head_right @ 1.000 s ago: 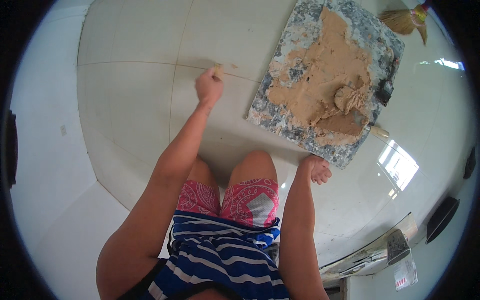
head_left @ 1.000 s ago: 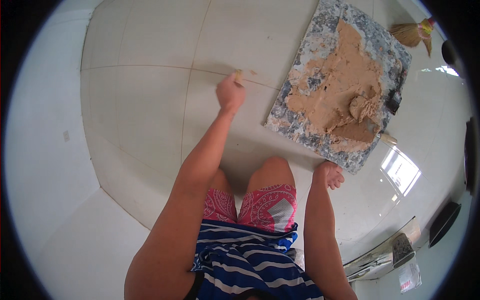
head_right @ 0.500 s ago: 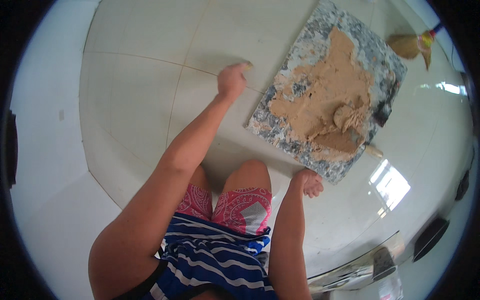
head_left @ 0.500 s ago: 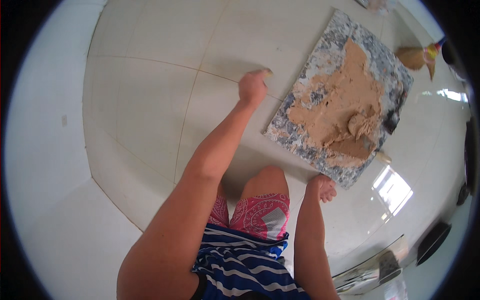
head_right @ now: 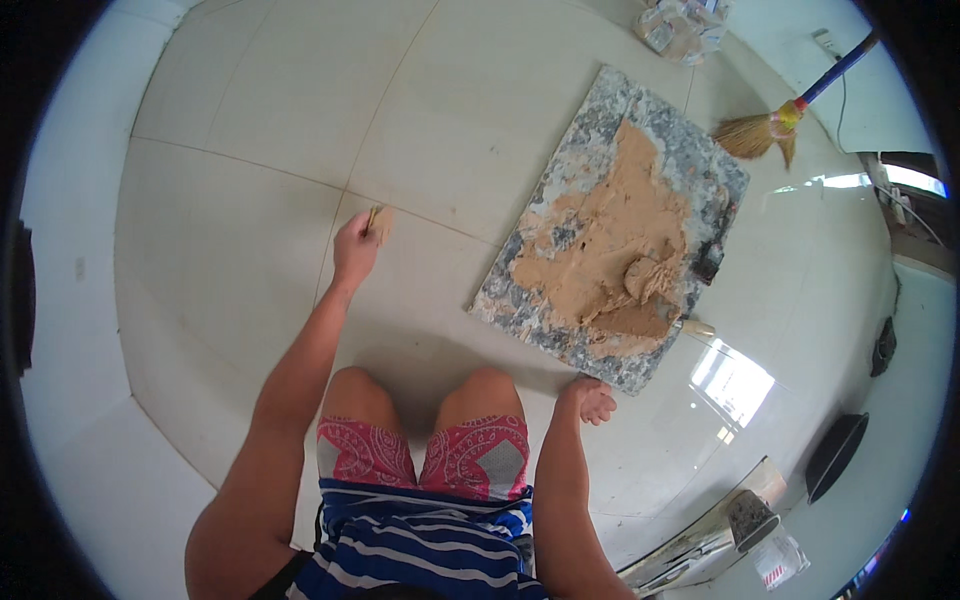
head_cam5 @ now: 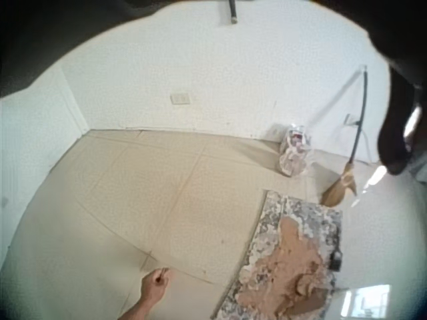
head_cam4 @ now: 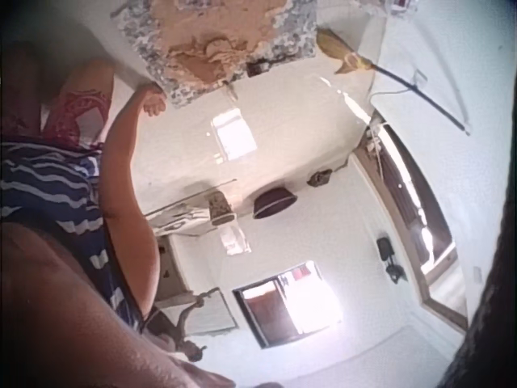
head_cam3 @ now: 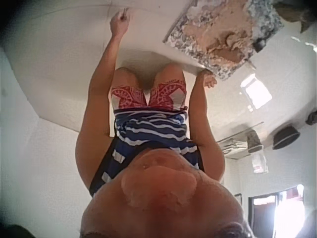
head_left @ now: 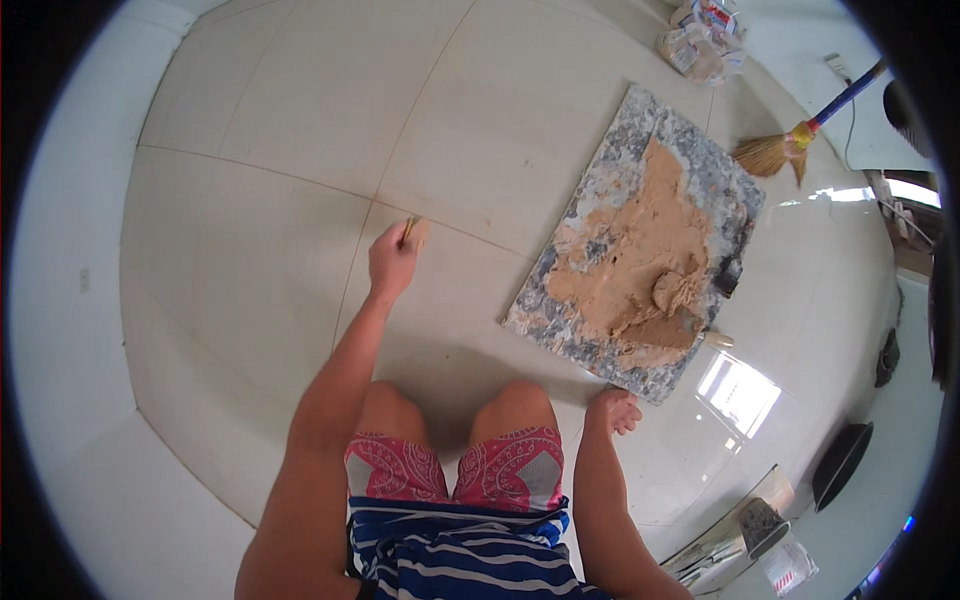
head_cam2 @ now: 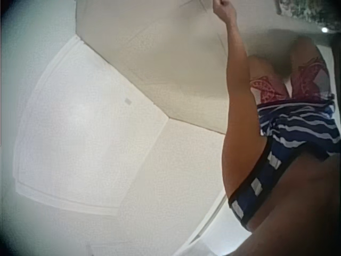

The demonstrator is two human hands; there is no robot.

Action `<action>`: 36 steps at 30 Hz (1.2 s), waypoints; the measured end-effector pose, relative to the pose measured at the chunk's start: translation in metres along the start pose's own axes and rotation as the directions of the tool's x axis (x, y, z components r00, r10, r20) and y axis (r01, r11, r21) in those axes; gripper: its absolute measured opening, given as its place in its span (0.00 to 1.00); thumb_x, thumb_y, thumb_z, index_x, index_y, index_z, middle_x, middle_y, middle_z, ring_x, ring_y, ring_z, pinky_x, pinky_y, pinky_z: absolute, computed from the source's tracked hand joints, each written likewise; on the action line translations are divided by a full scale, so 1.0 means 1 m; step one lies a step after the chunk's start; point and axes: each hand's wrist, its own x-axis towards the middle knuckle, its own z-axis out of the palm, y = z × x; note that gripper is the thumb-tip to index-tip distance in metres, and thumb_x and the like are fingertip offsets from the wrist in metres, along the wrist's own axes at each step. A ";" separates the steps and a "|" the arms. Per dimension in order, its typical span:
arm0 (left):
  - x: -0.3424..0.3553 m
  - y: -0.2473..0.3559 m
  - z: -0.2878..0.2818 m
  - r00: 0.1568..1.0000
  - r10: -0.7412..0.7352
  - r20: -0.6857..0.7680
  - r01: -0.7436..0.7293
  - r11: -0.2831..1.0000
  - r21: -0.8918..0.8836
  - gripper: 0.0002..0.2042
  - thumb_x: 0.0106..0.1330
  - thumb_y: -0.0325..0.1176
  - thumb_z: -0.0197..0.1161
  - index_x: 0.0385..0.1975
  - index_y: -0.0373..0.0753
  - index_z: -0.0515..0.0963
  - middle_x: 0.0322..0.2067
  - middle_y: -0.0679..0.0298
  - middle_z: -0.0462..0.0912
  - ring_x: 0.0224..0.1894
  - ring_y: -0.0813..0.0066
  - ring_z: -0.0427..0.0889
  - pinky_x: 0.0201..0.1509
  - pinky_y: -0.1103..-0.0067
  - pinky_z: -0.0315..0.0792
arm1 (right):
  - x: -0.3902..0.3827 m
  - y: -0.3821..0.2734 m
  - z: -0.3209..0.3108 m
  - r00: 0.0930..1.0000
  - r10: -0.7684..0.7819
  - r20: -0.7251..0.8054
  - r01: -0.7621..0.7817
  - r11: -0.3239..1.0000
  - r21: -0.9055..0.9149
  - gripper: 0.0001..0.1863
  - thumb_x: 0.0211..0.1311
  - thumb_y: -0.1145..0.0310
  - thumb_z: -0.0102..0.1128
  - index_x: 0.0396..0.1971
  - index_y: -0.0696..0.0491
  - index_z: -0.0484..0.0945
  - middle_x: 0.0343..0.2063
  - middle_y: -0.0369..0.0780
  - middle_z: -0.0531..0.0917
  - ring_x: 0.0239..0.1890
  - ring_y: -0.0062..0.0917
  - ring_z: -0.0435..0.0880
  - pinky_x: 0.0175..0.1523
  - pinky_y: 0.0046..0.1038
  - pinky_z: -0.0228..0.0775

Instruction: The person applies grout into floor tile seams using a small hand applicator, scoops more paste from a board, and rubs it along the joints before standing up and holding a small plastic case.

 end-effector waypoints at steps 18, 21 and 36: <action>-0.165 -0.077 -0.048 0.790 -0.491 0.366 0.538 0.269 -0.799 0.14 0.60 0.23 0.55 0.47 0.32 0.73 0.37 0.62 0.80 0.37 0.73 0.81 0.41 0.77 0.77 | -0.078 0.019 -0.088 0.218 -0.966 0.140 0.710 0.255 0.656 0.11 0.51 0.73 0.47 0.35 0.61 0.63 0.34 0.48 0.66 0.39 0.41 0.64 0.49 0.39 0.58; -0.169 -0.083 -0.045 0.770 -0.484 0.417 0.573 0.235 -0.785 0.14 0.60 0.23 0.54 0.47 0.31 0.72 0.39 0.61 0.79 0.39 0.73 0.80 0.43 0.75 0.76 | -0.095 0.006 -0.103 0.023 -0.983 0.182 0.683 0.149 0.715 0.11 0.51 0.74 0.47 0.35 0.60 0.63 0.34 0.47 0.65 0.37 0.38 0.64 0.47 0.37 0.59; -0.259 -0.009 -0.101 0.918 -0.204 0.339 0.350 0.018 -0.937 0.22 0.62 0.30 0.58 0.56 0.32 0.66 0.46 0.56 0.76 0.46 0.67 0.79 0.46 0.72 0.78 | -0.118 0.058 -0.211 -0.656 -0.749 0.097 0.474 -0.308 0.825 0.12 0.53 0.78 0.46 0.39 0.58 0.67 0.28 0.41 0.65 0.28 0.28 0.64 0.38 0.32 0.62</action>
